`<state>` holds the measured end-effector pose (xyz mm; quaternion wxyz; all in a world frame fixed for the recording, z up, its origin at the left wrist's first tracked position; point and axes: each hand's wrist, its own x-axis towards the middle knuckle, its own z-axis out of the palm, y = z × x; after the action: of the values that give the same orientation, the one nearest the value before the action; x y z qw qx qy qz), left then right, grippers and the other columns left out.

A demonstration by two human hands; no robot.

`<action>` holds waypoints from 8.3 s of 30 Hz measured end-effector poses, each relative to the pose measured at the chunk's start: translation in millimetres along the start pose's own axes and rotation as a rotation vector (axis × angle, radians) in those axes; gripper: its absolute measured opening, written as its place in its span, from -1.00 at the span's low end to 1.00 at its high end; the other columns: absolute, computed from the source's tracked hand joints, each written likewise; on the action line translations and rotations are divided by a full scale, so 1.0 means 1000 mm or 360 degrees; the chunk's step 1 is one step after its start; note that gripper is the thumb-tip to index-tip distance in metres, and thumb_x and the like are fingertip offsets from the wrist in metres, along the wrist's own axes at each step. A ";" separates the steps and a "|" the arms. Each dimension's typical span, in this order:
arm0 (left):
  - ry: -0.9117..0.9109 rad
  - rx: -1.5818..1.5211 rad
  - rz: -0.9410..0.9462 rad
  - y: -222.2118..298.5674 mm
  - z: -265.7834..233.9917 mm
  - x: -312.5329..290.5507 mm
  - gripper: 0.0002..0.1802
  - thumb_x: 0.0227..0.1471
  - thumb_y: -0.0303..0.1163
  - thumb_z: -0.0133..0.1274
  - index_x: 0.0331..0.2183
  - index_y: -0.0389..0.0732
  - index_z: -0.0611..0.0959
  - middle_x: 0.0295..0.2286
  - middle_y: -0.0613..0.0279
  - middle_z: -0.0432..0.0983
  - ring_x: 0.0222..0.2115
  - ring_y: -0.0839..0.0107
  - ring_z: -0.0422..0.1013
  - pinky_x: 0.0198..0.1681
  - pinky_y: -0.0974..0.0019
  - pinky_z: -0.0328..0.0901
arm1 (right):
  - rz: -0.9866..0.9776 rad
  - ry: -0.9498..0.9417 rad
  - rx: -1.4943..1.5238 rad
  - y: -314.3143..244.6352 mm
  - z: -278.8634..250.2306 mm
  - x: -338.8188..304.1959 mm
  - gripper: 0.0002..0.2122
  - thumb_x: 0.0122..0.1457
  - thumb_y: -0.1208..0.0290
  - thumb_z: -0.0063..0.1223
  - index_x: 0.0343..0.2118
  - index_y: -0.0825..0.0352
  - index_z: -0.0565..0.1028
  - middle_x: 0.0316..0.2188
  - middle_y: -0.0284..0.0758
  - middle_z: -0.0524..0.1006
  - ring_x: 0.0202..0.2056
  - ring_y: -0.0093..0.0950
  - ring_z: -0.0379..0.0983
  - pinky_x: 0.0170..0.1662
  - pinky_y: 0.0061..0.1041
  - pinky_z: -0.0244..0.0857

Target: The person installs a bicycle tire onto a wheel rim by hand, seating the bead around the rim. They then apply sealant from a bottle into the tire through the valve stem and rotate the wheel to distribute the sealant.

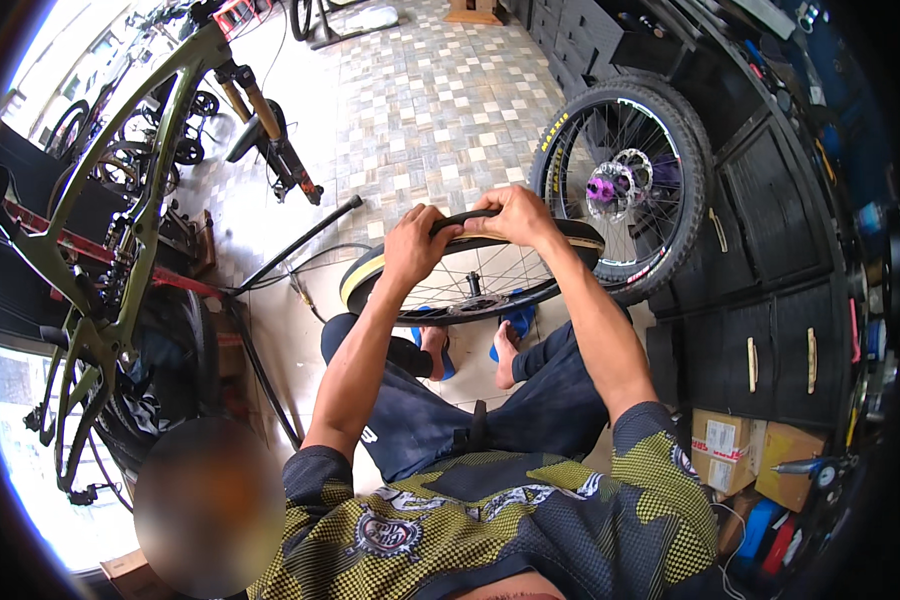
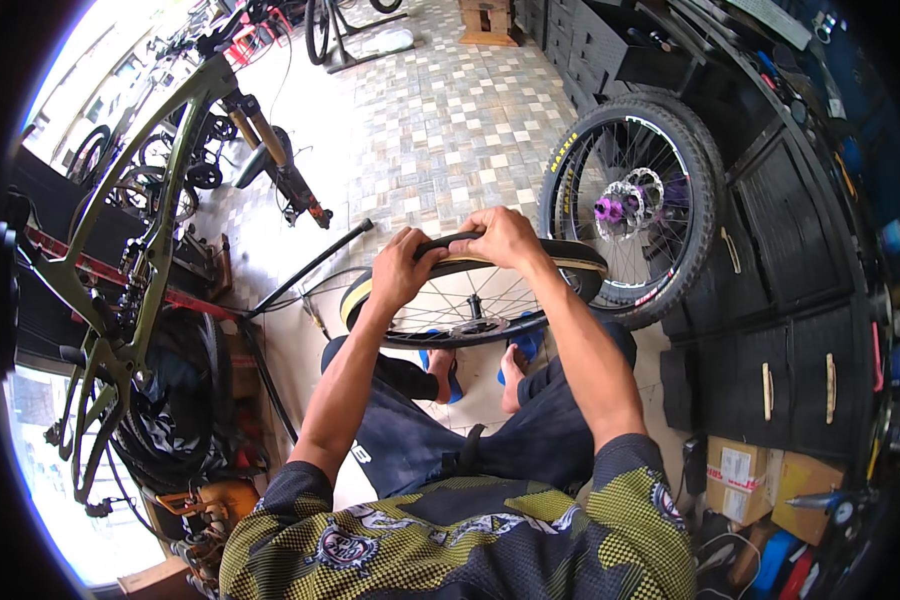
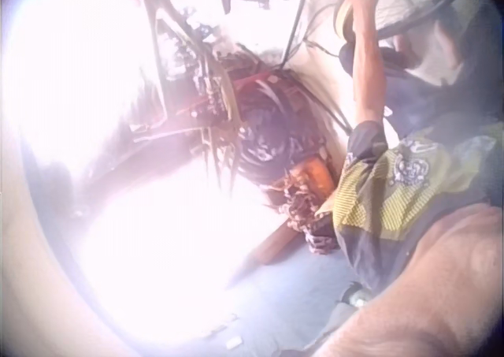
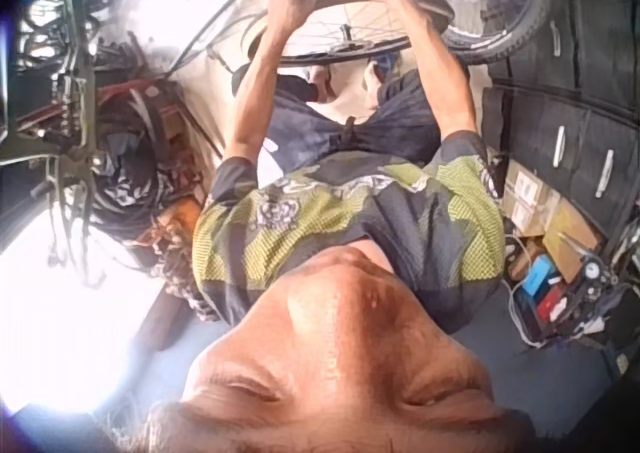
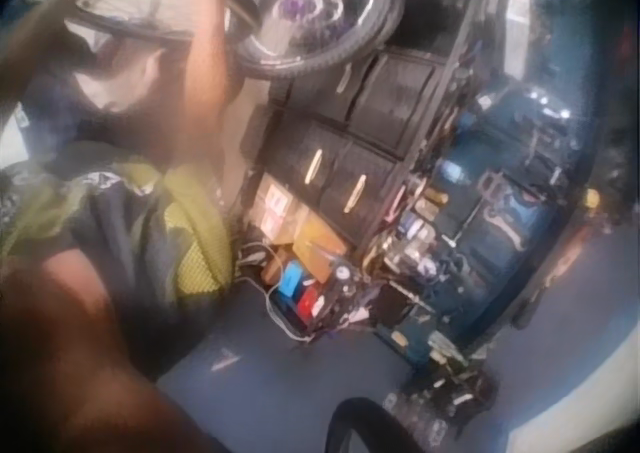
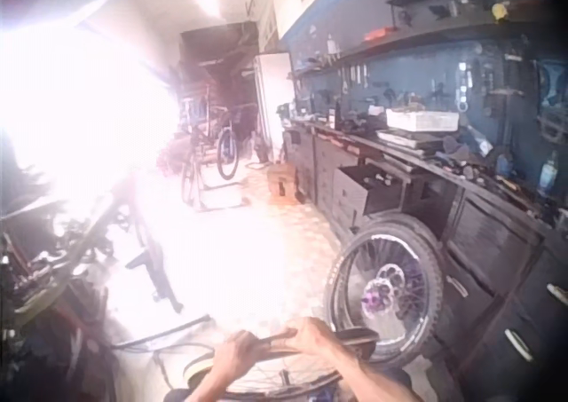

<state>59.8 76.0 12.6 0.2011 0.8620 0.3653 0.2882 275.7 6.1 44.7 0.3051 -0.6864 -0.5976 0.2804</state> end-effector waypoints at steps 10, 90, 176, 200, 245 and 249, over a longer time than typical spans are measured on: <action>-0.0146 -0.0076 0.0158 -0.053 -0.045 -0.004 -0.57 0.17 -0.07 0.24 -0.17 -0.27 0.61 -0.30 -0.02 0.51 -0.25 0.01 0.48 -0.18 0.07 0.36 | -0.0836 0.0586 -0.0390 0.035 0.033 0.002 -0.48 0.14 -0.08 0.27 -0.05 0.31 0.65 -0.16 -0.14 0.67 -0.11 -0.12 0.58 0.00 -0.19 0.44; -0.0309 0.0221 0.0372 -0.045 -0.069 0.000 -0.51 0.18 -0.08 0.22 -0.11 -0.36 0.68 -0.26 -0.07 0.61 -0.17 -0.11 0.53 -0.11 0.01 0.42 | -0.0929 0.0550 -0.0370 0.005 0.065 0.014 -0.55 0.28 -0.09 0.08 -0.11 0.24 0.66 -0.19 -0.26 0.69 -0.08 -0.24 0.59 0.04 -0.19 0.35; -0.0180 0.0302 0.0150 -0.086 -0.076 -0.046 -0.47 -0.06 -0.08 0.44 -0.19 -0.22 0.62 -0.27 0.11 0.58 -0.19 0.06 0.54 -0.12 0.08 0.45 | -0.0269 0.0343 -0.0452 0.094 0.009 -0.074 -0.51 0.04 0.10 0.44 -0.09 0.32 0.51 -0.14 -0.20 0.59 -0.09 -0.09 0.56 -0.06 -0.21 0.44; -0.0647 0.0237 -0.0155 -0.186 -0.115 -0.101 -0.49 0.04 -0.14 0.36 -0.09 -0.20 0.55 -0.20 -0.01 0.56 -0.14 -0.10 0.52 -0.11 -0.04 0.41 | 0.0033 0.0099 -0.0378 0.182 -0.008 -0.114 -0.42 -0.03 -0.01 0.48 -0.10 0.34 0.51 -0.21 -0.08 0.63 -0.11 -0.04 0.58 -0.06 -0.16 0.44; -0.0343 -0.1090 -0.2150 -0.285 -0.111 -0.195 -0.57 0.15 -0.16 0.33 -0.23 -0.40 0.69 -0.42 0.12 0.65 -0.53 0.31 0.60 -0.48 0.18 0.56 | 0.1846 -0.0311 0.0779 0.230 0.078 -0.138 -0.30 0.10 -0.10 0.38 0.11 0.40 0.47 -0.17 -0.06 0.65 -0.33 -0.20 0.64 -0.27 -0.18 0.57; -0.0216 -0.1002 -0.2036 -0.264 -0.116 -0.180 -0.70 0.21 -0.24 0.27 -0.30 -0.33 0.71 -0.47 0.23 0.64 -0.59 0.41 0.55 -0.54 0.30 0.50 | 0.1831 -0.0529 0.0223 0.234 0.106 -0.148 -0.62 0.11 0.16 0.42 -0.15 0.36 0.67 -0.30 -0.22 0.67 -0.39 -0.36 0.61 -0.41 -0.25 0.46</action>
<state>-252.5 129.7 -109.7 0.5921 0.3960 0.6853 0.1514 329.1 -155.2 -198.5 0.0512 -0.8248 -0.1501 0.5427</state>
